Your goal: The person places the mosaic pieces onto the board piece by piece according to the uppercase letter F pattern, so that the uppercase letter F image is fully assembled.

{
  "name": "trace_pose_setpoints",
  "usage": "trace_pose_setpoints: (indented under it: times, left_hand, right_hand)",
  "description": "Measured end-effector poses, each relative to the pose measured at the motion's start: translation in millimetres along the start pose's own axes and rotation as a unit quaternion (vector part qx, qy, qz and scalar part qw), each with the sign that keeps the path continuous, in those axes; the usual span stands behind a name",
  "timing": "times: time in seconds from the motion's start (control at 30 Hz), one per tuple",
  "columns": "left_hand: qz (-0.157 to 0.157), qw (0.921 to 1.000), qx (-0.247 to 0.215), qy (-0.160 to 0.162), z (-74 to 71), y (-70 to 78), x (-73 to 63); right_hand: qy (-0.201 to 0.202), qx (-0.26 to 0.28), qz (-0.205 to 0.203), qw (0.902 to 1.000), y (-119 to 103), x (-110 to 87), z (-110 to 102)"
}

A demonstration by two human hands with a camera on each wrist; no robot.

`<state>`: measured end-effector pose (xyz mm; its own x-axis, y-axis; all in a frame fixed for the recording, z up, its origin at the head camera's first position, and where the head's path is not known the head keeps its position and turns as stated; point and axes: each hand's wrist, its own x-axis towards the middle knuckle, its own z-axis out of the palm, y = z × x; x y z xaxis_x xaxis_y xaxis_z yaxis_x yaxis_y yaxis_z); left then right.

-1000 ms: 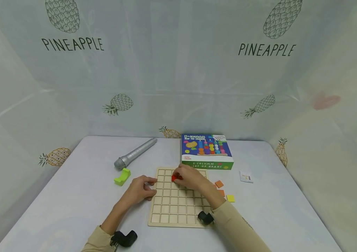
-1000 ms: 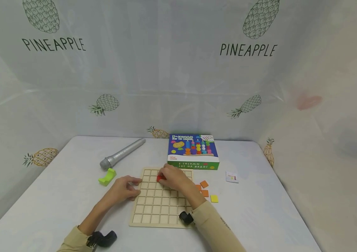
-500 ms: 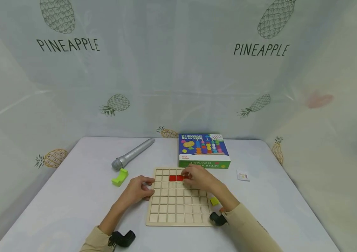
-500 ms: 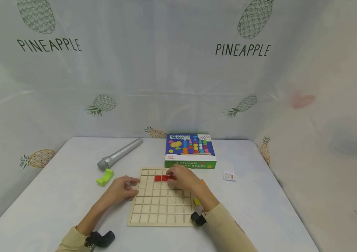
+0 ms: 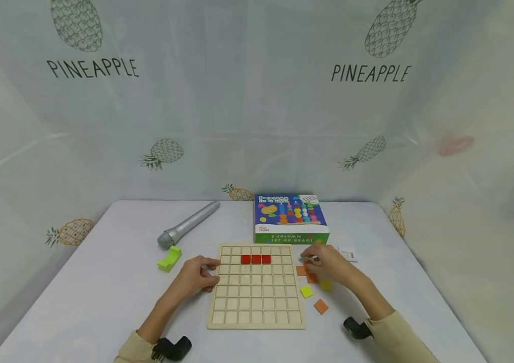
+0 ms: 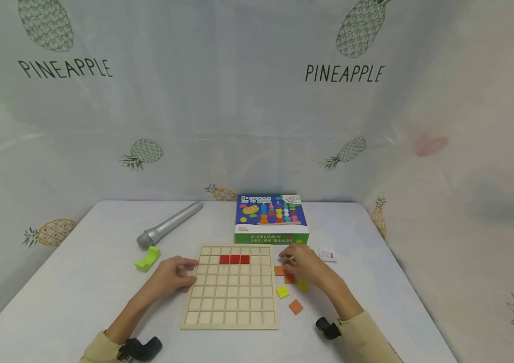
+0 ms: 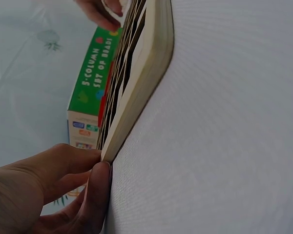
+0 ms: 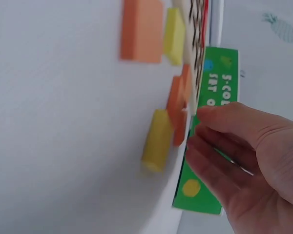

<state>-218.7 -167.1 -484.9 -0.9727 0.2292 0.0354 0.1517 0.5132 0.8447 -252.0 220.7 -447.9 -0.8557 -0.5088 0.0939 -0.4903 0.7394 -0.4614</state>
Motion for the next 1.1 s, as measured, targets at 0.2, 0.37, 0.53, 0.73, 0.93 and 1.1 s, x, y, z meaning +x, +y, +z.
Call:
trace_pose_setpoints:
  times: [0.2,0.37,0.53,0.73,0.93,1.1]
  left_hand:
    - [-0.004,1.0,-0.002,-0.003,0.6,-0.7,0.0]
    - [0.002,1.0,-0.007,-0.006,0.4,-2.5,-0.2]
    - [0.009,0.9999,-0.007,-0.009,0.1,-3.0,0.6]
    - [0.01,0.9998,-0.014,-0.013,-0.3,-2.7,-0.2]
    - [0.012,0.9997,-0.016,-0.011,-0.1,-2.4,-0.3]
    - [0.012,0.9998,-0.013,-0.008,0.8,-3.6,-0.5]
  right_hand:
    - [-0.009,0.008,-0.021,0.9997,10.7,-6.5,0.6]
    - [-0.009,-0.004,-0.015,0.9998,12.1,-7.8,1.9]
    - [-0.002,-0.021,-0.004,0.9998,13.0,-9.4,3.0]
    - [0.007,-0.028,-0.008,0.9995,17.2,-10.9,3.1]
    - [0.003,-0.016,-0.007,0.9998,19.0,-10.8,1.9]
    - [0.002,-0.012,-0.014,0.9998,19.3,-11.3,0.5]
